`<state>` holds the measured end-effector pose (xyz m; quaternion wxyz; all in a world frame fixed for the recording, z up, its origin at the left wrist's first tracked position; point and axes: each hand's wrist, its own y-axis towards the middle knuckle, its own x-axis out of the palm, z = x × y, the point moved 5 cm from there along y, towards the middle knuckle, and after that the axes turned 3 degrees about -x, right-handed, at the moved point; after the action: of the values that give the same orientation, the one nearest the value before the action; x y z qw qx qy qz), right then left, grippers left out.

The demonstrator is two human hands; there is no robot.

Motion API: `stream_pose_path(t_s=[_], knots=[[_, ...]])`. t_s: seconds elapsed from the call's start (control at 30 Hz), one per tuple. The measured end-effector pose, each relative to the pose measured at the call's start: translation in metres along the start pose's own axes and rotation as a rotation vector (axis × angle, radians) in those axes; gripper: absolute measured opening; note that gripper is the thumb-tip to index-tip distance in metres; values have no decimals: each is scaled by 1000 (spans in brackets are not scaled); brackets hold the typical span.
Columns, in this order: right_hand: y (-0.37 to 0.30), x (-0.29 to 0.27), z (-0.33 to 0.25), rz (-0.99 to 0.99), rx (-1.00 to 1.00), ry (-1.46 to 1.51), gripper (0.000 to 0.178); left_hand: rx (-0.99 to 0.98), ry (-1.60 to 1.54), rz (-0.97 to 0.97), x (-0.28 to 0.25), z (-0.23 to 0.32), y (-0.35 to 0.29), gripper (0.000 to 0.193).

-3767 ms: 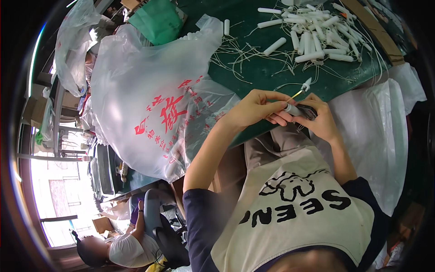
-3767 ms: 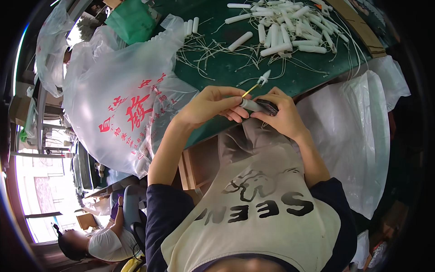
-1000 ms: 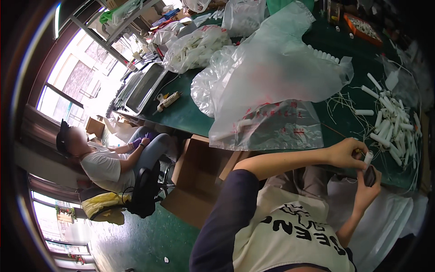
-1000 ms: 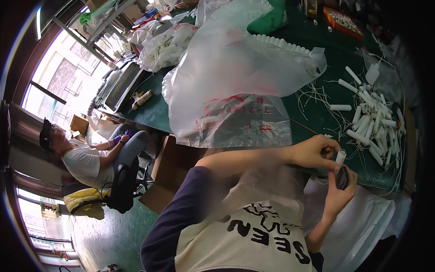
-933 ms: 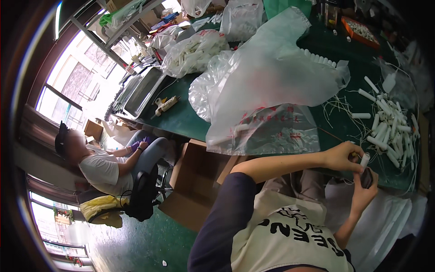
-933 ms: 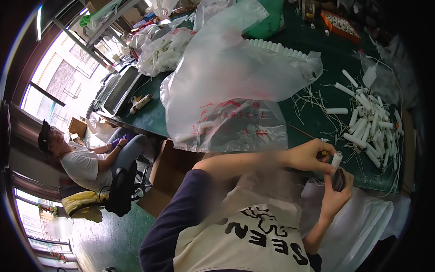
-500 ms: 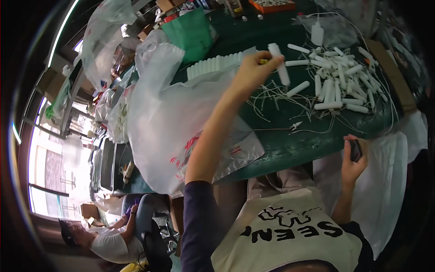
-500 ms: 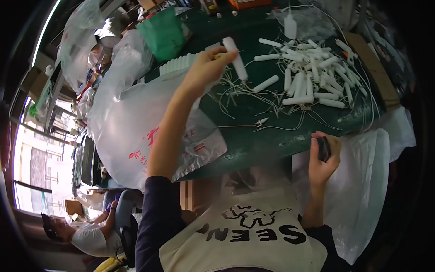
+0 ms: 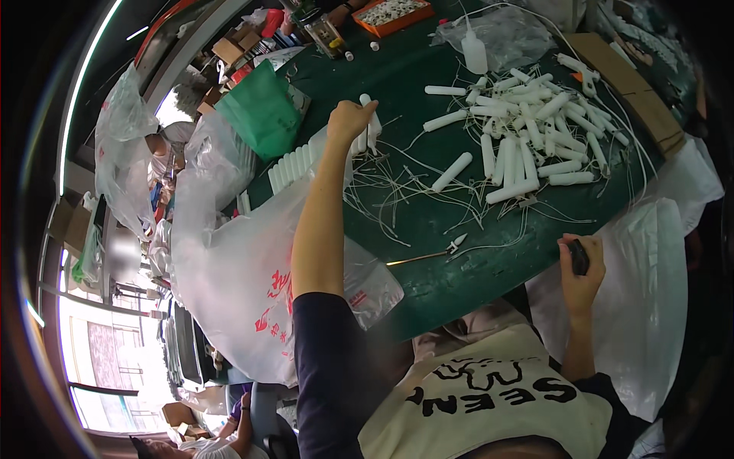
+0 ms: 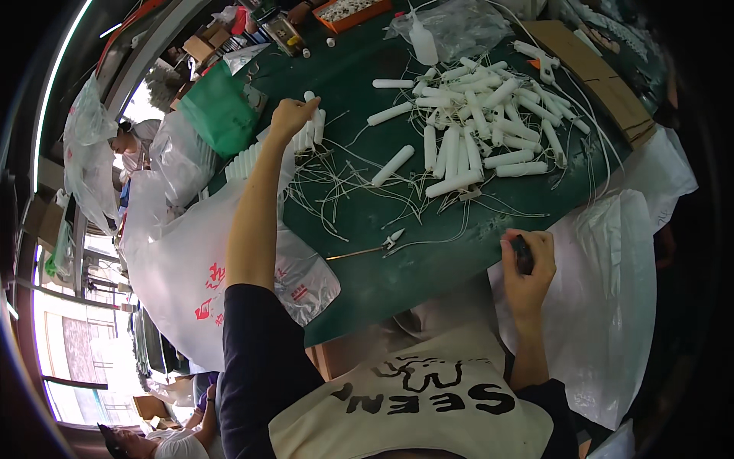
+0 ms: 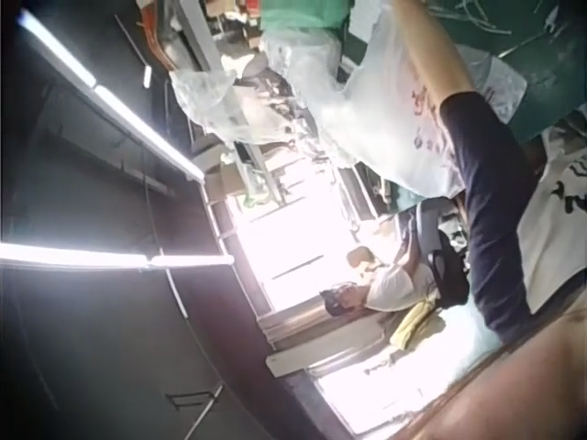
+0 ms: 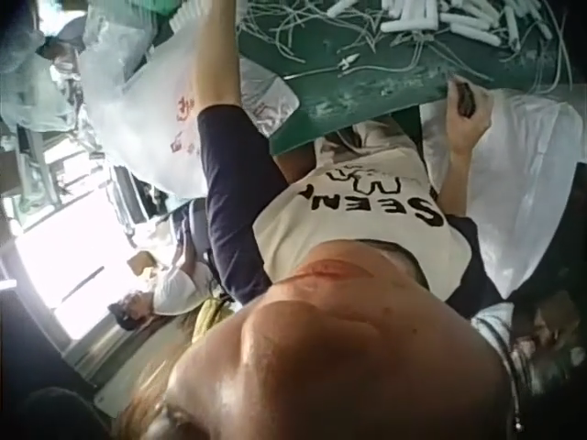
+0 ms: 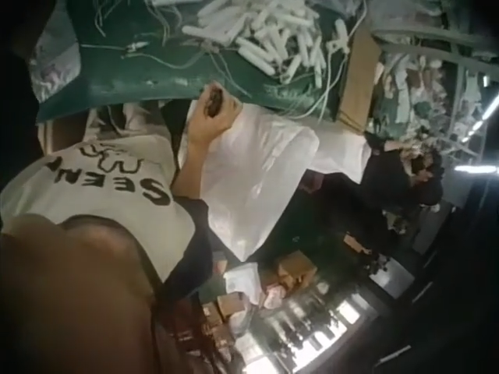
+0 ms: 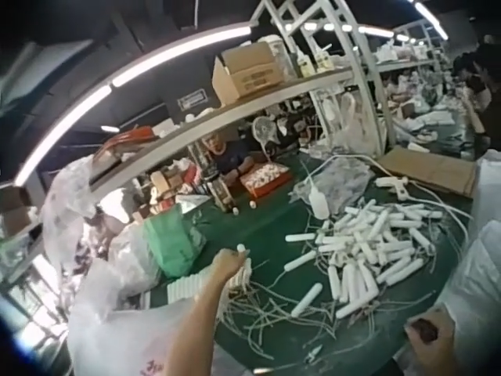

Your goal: Assembling small electronic components by inserting wires into plastic tubes at a manufacturing workbench.

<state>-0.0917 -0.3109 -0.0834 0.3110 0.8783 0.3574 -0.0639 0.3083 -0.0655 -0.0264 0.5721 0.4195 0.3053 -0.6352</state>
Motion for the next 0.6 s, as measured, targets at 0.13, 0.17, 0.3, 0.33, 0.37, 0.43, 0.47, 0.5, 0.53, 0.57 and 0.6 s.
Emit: stream_pose_path(t_s=[0.13, 0.17, 0.3, 0.33, 0.37, 0.43, 0.47, 0.5, 0.53, 0.57, 0.6], knots=[[4, -9, 1, 12, -10, -27, 11, -61, 136, -41, 9, -8, 11, 46], [3, -11, 3, 20, 27, -21, 11, -77, 210, -96, 10, -13, 13, 47], [3, -12, 11, 60, -2, -21, 12, -231, 375, -127, 1, -54, 27, 58], [2, -11, 13, 58, 8, -12, 13, -233, 381, -132, -4, -62, 28, 58], [2, -10, 15, 57, 18, -5, 13, -274, 414, -81, -13, -69, 26, 58], [2, -9, 19, 51, 10, -11, 13, -317, 450, -28, -27, -80, 24, 58], [2, -9, 19, 48, -2, -21, 13, -331, 495, -19, -33, -84, 22, 59], [2, -9, 20, 50, 0, -21, 13, -344, 540, -10, -38, -88, 21, 60], [2, -10, 21, 54, 0, -16, 13, -341, 542, -11, -40, -91, 19, 60], [2, -11, 21, 57, -1, -11, 13, -364, 568, 19, -43, -95, 15, 59], [2, -13, 21, 59, 1, -12, 13, -385, 594, 49, -47, -97, 11, 59]])
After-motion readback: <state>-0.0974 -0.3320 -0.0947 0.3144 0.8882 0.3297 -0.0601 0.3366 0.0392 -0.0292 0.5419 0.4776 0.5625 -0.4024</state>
